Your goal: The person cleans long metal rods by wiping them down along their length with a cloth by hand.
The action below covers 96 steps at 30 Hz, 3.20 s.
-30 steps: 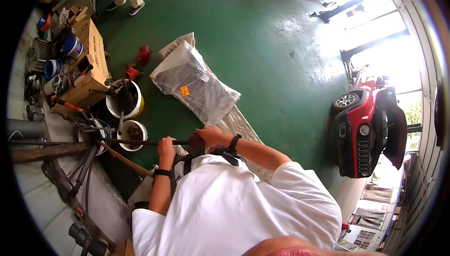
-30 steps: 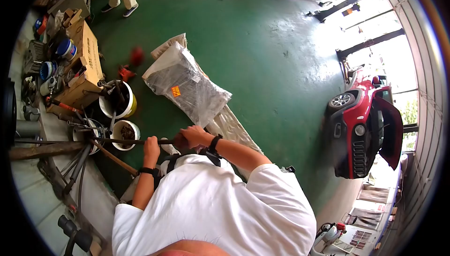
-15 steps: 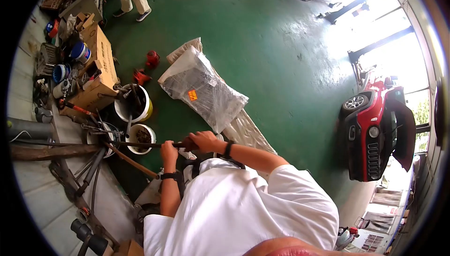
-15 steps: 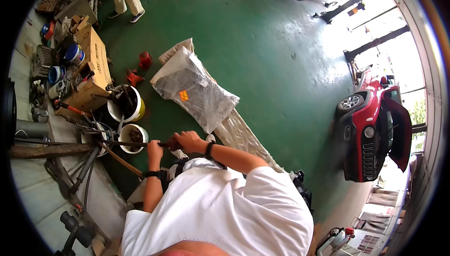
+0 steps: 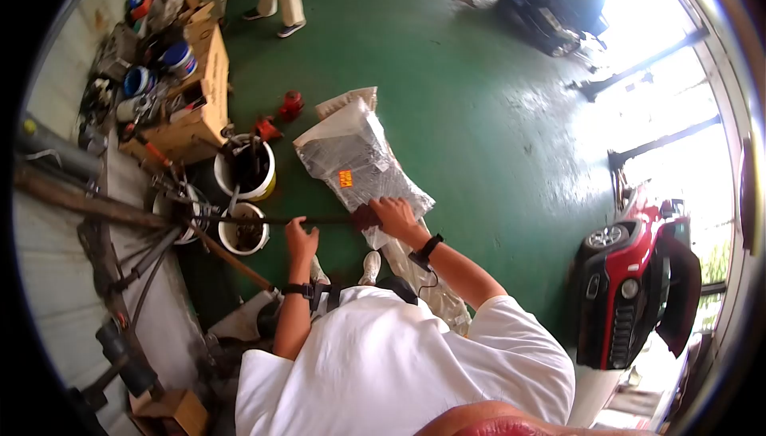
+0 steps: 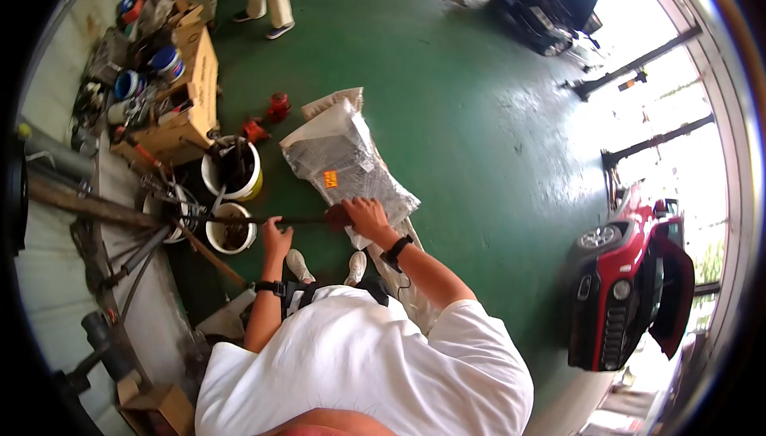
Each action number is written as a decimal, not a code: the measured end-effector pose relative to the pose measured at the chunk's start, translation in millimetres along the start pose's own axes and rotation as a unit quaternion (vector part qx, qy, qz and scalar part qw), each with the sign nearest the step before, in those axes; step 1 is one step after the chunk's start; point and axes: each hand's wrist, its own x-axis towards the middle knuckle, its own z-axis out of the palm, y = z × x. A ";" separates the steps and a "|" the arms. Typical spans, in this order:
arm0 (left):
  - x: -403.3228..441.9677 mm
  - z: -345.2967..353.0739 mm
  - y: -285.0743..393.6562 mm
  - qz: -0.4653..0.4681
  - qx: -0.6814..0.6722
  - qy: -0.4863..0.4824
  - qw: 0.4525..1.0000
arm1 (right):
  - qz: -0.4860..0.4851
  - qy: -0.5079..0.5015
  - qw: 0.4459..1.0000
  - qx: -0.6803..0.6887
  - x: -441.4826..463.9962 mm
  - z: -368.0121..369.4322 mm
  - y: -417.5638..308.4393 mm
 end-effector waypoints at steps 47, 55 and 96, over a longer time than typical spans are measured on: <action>-87.9 -199.9 28.0 -0.074 -0.016 -0.095 0.993 | 0.009 -0.126 0.992 -0.002 30.3 36.8 -50.5; -84.0 -186.0 14.7 -0.053 -0.029 -0.071 0.996 | -0.172 -0.094 0.980 0.029 89.8 62.7 -115.9; -50.5 -246.1 4.4 0.063 -0.404 -0.058 0.911 | -0.295 -0.313 0.815 0.390 153.3 40.0 -250.3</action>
